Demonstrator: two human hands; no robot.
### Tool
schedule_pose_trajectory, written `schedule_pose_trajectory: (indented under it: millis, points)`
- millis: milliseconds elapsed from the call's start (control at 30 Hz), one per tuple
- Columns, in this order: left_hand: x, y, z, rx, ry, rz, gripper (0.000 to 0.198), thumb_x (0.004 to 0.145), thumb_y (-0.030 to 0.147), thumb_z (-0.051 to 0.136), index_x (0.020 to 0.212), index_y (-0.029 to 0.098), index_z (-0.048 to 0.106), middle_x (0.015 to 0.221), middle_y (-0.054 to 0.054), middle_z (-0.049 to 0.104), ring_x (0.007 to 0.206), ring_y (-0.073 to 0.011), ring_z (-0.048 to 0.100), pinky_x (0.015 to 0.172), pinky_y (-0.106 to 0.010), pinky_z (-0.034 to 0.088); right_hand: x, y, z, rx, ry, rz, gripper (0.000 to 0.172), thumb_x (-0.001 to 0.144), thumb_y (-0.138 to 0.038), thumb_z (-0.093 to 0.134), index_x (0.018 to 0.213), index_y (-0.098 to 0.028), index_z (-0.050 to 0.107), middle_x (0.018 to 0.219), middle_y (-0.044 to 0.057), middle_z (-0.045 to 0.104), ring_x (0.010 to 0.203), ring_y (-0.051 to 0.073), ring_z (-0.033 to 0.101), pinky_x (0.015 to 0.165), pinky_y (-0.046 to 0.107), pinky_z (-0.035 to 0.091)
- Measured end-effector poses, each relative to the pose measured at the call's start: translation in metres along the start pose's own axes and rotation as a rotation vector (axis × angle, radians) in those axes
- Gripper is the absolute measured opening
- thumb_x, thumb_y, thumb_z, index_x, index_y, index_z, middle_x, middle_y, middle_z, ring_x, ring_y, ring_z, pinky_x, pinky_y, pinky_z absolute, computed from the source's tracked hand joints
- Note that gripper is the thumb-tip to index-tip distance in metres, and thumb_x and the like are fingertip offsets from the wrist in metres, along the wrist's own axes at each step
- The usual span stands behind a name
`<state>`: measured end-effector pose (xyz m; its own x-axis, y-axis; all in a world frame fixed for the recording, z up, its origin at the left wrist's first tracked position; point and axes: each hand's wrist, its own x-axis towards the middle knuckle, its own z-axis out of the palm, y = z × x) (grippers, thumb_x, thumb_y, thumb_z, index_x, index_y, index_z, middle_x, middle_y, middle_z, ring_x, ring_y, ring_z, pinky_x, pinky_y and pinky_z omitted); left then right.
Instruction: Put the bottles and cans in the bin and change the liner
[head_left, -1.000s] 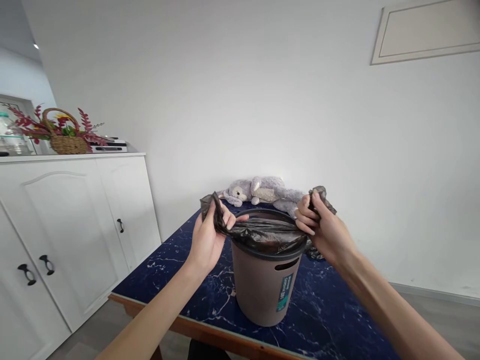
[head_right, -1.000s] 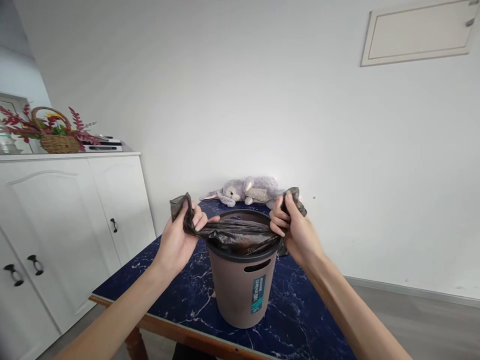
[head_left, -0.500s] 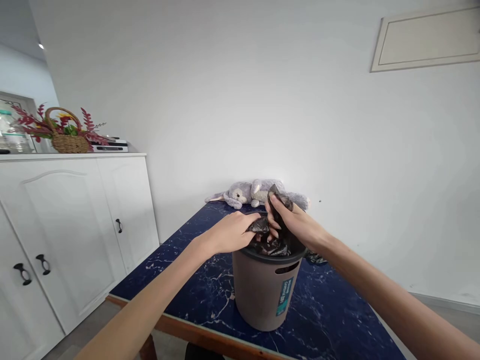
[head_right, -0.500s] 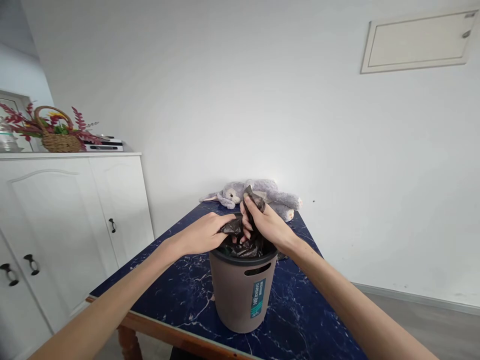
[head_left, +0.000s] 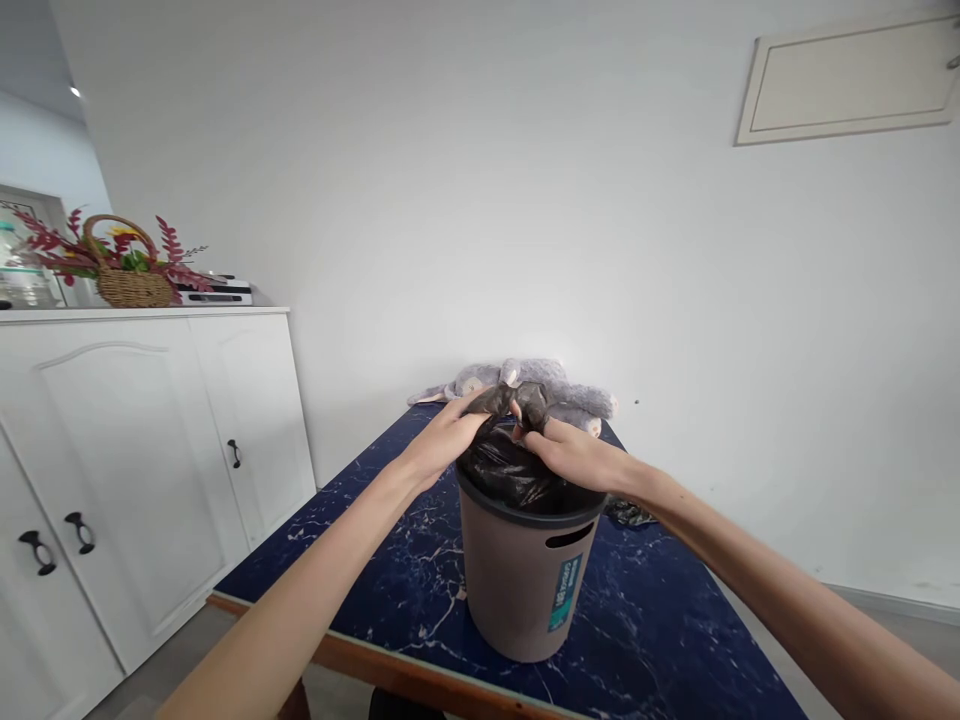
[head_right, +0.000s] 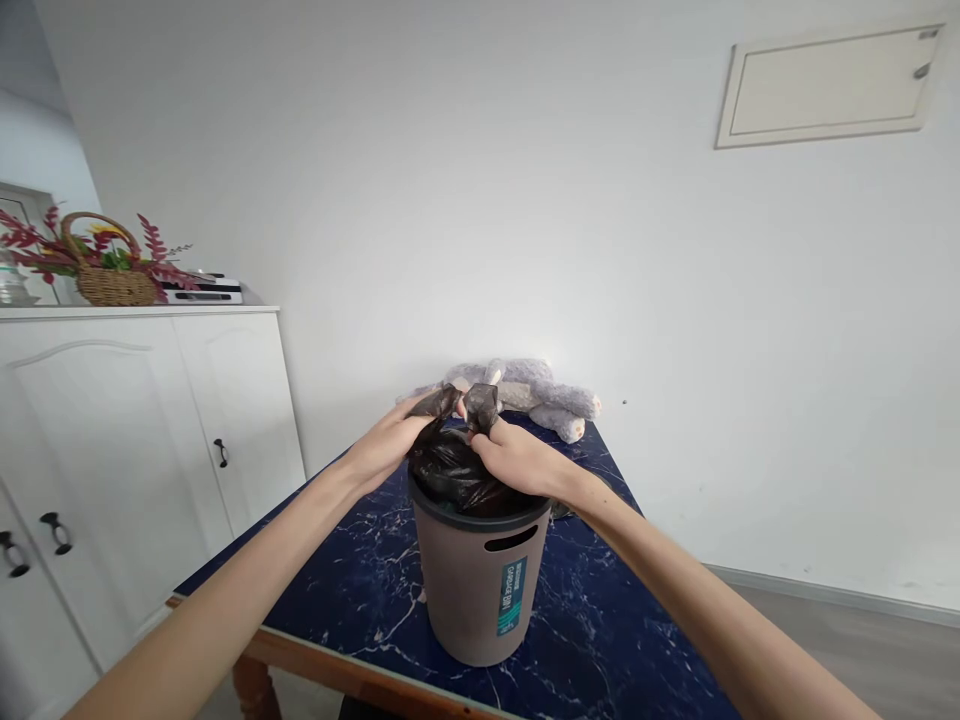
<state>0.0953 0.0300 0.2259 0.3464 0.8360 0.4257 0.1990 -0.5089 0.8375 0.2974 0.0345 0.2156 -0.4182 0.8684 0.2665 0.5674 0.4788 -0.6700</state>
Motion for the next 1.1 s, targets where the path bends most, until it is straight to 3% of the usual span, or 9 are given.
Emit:
schedule_pose_trajectory:
  millis: [100,233,367,533,633,700,800,1000,1100]
  points:
    - [0.004,-0.003,0.002,-0.133,-0.101,-0.015,0.026,0.087,0.028,0.064,0.106,0.019,0.080,0.103,-0.007,0.077,0.101,-0.0270,0.069,0.100,-0.041,0.050,0.004,0.000,0.000,0.041,-0.042,-0.102,0.013,0.092,-0.036,0.054,0.092,-0.023,0.057,0.078,0.002,0.058,0.080,0.023,0.054,0.079,0.038,0.045]
    - [0.005,-0.012,0.003,-0.218,-0.006,-0.032,0.022,0.085,0.026,0.069,0.102,0.019,0.081,0.096,-0.007,0.078,0.098,-0.0264,0.070,0.097,-0.039,0.052,0.002,0.000,-0.006,0.338,-0.251,-0.095,0.029,0.096,-0.043,0.061,0.077,-0.024,0.048,0.070,-0.003,0.036,0.066,0.016,0.035,0.067,0.035,0.037]
    - [0.006,-0.017,0.002,-0.393,0.093,-0.094,0.027,0.083,0.032,0.076,0.105,0.018,0.081,0.102,-0.009,0.080,0.100,-0.0262,0.072,0.095,-0.037,0.053,-0.007,0.006,-0.019,0.633,-0.407,-0.108,0.029,0.098,-0.048,0.069,0.089,-0.021,0.062,0.075,-0.002,0.043,0.070,0.016,0.038,0.071,0.035,0.039]
    - [0.004,-0.015,0.001,-0.390,0.159,-0.137,0.030,0.082,0.026,0.073,0.110,0.019,0.080,0.111,-0.010,0.080,0.106,-0.0277,0.071,0.096,-0.037,0.053,-0.007,0.017,-0.022,0.894,-0.308,-0.027,0.031,0.093,-0.049,0.077,0.095,-0.019,0.068,0.068,-0.008,0.037,0.064,0.012,0.036,0.091,0.041,0.050]
    - [-0.003,-0.007,-0.003,-0.184,0.180,0.003,0.031,0.090,0.026,0.062,0.116,0.022,0.078,0.125,-0.008,0.076,0.118,-0.0288,0.067,0.105,-0.041,0.050,0.001,0.022,-0.014,0.946,-0.166,0.039,0.034,0.091,-0.050,0.079,0.096,-0.020,0.064,0.065,-0.011,0.027,0.058,0.009,0.019,0.069,0.031,0.048]
    - [-0.006,0.002,-0.006,0.049,0.153,0.157,0.032,0.095,0.024,0.055,0.117,0.024,0.077,0.134,-0.007,0.071,0.127,-0.0285,0.062,0.115,-0.044,0.043,0.008,0.022,-0.007,0.893,-0.020,0.116,0.033,0.091,-0.049,0.075,0.093,-0.020,0.061,0.065,-0.011,0.023,0.057,0.010,0.015,0.052,0.025,0.031]
    - [-0.005,0.018,-0.012,0.397,0.045,0.331,0.036,0.093,0.016,0.052,0.118,0.025,0.076,0.143,-0.008,0.063,0.140,-0.0291,0.050,0.124,-0.048,0.033,0.013,0.014,0.002,0.758,0.085,0.175,0.026,0.085,-0.036,0.074,0.081,-0.021,0.053,0.065,-0.010,0.026,0.058,0.009,0.019,0.049,0.026,0.015]
    - [0.016,0.042,-0.012,0.647,-0.310,0.376,0.053,0.080,0.007,0.051,0.124,0.027,0.073,0.152,-0.006,0.057,0.150,-0.0306,0.036,0.127,-0.056,0.028,-0.001,-0.012,0.001,0.407,-0.292,-0.078,0.031,0.071,-0.025,0.082,0.094,-0.022,0.063,0.084,-0.001,0.062,0.076,0.017,0.056,0.065,0.031,0.048]
    - [0.023,0.048,0.001,0.602,-0.413,0.377,0.058,0.074,0.005,0.052,0.121,0.030,0.075,0.148,-0.004,0.062,0.149,-0.0319,0.039,0.125,-0.058,0.030,-0.002,-0.013,0.008,0.249,-0.210,-0.140,0.038,0.073,-0.039,0.086,0.105,-0.024,0.072,0.099,0.007,0.072,0.101,0.031,0.066,0.083,0.043,0.058]
